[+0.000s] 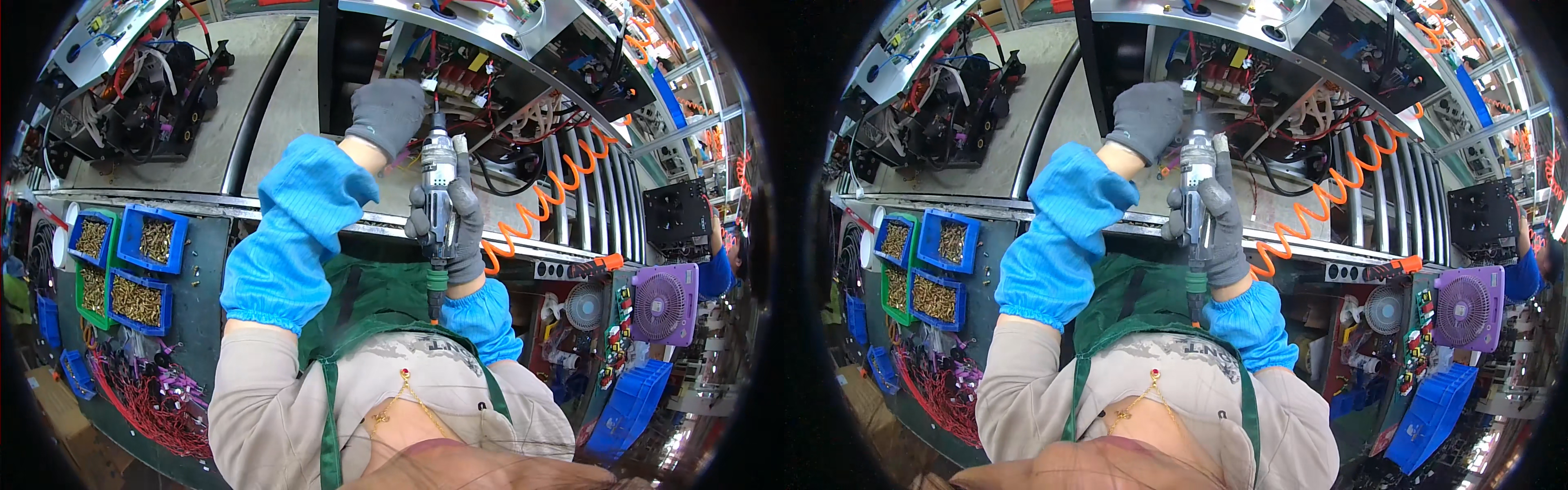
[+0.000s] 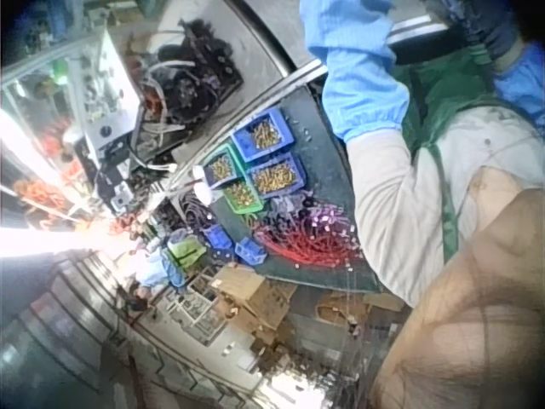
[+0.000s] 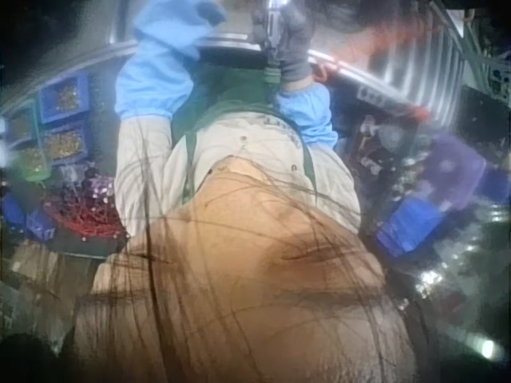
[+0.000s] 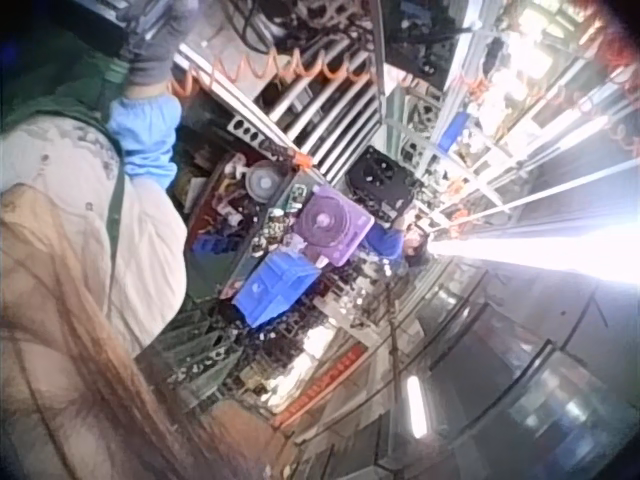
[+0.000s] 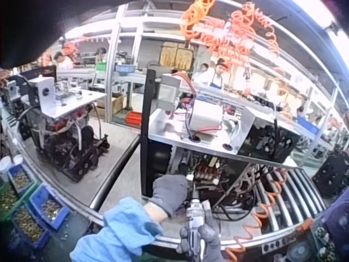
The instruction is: The person installs a circuit board into a metal chassis and secures it using a pneumatic screwdriver. They also route and connect various colored wires to the board and other components within the enclosure.
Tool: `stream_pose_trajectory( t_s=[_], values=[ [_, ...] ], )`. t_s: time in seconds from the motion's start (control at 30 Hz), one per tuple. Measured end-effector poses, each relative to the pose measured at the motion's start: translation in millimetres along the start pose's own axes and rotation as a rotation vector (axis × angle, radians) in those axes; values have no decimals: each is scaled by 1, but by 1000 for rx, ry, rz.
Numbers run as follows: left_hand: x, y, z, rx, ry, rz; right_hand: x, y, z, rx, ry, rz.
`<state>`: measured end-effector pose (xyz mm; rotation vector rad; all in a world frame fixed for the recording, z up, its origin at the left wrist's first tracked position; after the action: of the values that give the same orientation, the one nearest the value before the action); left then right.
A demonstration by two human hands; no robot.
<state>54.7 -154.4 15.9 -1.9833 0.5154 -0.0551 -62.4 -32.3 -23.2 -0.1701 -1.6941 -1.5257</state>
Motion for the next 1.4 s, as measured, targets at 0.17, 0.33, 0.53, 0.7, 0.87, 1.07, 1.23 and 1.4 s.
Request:
stream_pose_trajectory(
  t_s=[0.17, 0.33, 0.53, 0.7, 0.87, 1.07, 1.23, 1.4],
  values=[
    [8, 22, 0, -65, 39, 92, 2, -2, 3, 34, 37, -36],
    [2, 27, 3, 29, 58, 67, 0, 0, 2, 10, 22, -97],
    [3, 29, 2, -37, 33, 67, 1, 16, 2, -120, -12, 0],
    [9, 38, 2, -70, 45, 61, 1, 21, 0, -155, 11, 36],
    [8, 41, 3, -60, 31, 78, 4, 21, 2, -181, 13, 84],
    [8, 37, 3, -12, 11, 92, 4, 12, 3, -169, -1, 101],
    [11, 42, 24, -252, -79, 527, 7, 1, 20, -152, 88, 191],
    [21, 82, 65, -230, -722, 2028, -4, -16, 46, -150, 170, 334]
  ],
)
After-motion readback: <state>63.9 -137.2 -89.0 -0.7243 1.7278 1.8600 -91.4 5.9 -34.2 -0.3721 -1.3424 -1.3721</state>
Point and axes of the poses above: each hand's wrist, its own z-axis away from the middle knuckle, its own y-axis out of the palm, x = y × z, the point moved 4 cm from there along -z, towards the middle knuckle, and after that the axes turned 11 degrees about y, right-handed, at the moved point
